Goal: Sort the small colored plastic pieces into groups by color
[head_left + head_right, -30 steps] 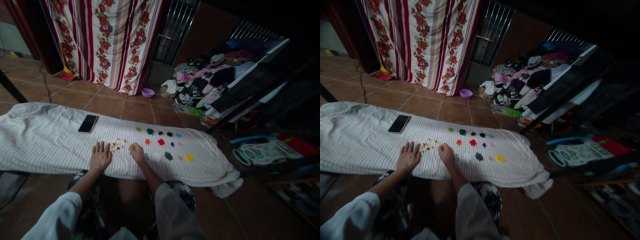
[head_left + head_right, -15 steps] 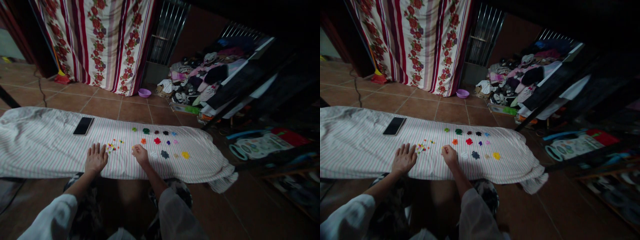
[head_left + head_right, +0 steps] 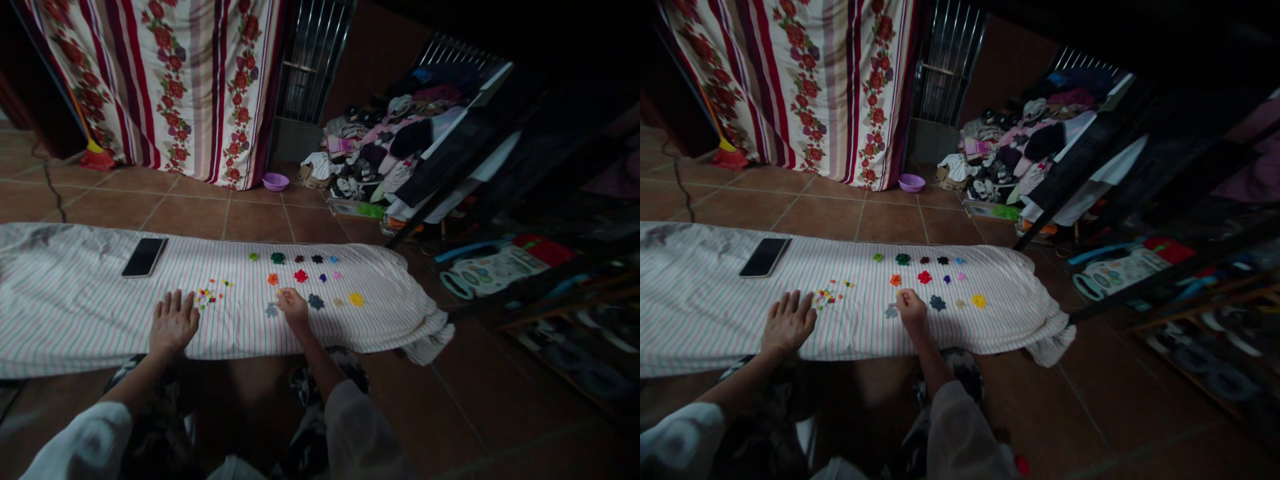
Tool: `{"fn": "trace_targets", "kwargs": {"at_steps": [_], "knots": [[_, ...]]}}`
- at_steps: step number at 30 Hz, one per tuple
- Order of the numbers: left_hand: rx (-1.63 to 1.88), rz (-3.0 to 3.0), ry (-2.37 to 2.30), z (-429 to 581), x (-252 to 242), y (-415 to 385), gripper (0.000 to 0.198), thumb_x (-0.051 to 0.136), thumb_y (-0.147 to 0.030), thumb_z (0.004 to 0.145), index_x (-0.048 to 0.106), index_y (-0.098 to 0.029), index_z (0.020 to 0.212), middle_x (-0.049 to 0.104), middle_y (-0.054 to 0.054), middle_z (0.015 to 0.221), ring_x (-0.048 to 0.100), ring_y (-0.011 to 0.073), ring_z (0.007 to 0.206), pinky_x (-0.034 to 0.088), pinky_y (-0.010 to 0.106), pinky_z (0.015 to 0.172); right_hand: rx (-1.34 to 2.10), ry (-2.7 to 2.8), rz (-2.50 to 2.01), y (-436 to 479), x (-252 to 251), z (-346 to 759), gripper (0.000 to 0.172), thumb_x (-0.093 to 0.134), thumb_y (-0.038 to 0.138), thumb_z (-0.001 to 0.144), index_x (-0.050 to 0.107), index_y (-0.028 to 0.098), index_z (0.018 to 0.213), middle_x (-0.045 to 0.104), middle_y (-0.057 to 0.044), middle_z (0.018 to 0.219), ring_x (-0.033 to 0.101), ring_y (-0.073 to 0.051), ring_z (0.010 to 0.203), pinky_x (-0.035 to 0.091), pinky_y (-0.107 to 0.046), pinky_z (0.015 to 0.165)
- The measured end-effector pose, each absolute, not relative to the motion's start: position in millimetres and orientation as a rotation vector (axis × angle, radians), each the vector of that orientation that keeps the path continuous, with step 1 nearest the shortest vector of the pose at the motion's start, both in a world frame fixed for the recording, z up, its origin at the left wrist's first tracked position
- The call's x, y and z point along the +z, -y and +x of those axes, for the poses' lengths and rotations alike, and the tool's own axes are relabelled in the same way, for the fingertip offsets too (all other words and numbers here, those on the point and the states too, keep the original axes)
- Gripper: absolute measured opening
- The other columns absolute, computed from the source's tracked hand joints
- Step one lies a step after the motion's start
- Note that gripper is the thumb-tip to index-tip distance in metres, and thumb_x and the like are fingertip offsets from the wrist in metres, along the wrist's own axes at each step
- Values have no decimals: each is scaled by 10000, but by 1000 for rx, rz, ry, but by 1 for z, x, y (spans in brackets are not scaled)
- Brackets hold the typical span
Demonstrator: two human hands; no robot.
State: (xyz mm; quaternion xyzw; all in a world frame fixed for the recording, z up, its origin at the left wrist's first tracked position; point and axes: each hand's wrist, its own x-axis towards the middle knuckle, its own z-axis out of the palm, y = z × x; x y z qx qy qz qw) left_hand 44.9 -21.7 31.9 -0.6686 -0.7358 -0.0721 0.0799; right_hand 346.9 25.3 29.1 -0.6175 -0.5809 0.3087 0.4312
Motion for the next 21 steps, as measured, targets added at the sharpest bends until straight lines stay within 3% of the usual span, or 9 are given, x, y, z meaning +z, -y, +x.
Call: {"fn": "trace_targets", "kwargs": {"at_steps": [12,21], "knots": [[-236,-2011,2196,45,32,23,564,266,-348,915,487,-120,1381,462,205,1438,339,355,1390,280,517,1104,600,1034,-1695,-13,35,466,342,499,484,754,581,188,906,683,-60,760,673,-187,688,538,-280,672],[-253,-2024,2210,45,31,23,568,272,-343,901,485,-114,1374,461,209,1434,327,352,1396,272,523,1107,91,1006,-2201,-5,35,557,342,429,340,786,675,141,914,712,-112,796,657,-238,793,484,-317,748]]}}
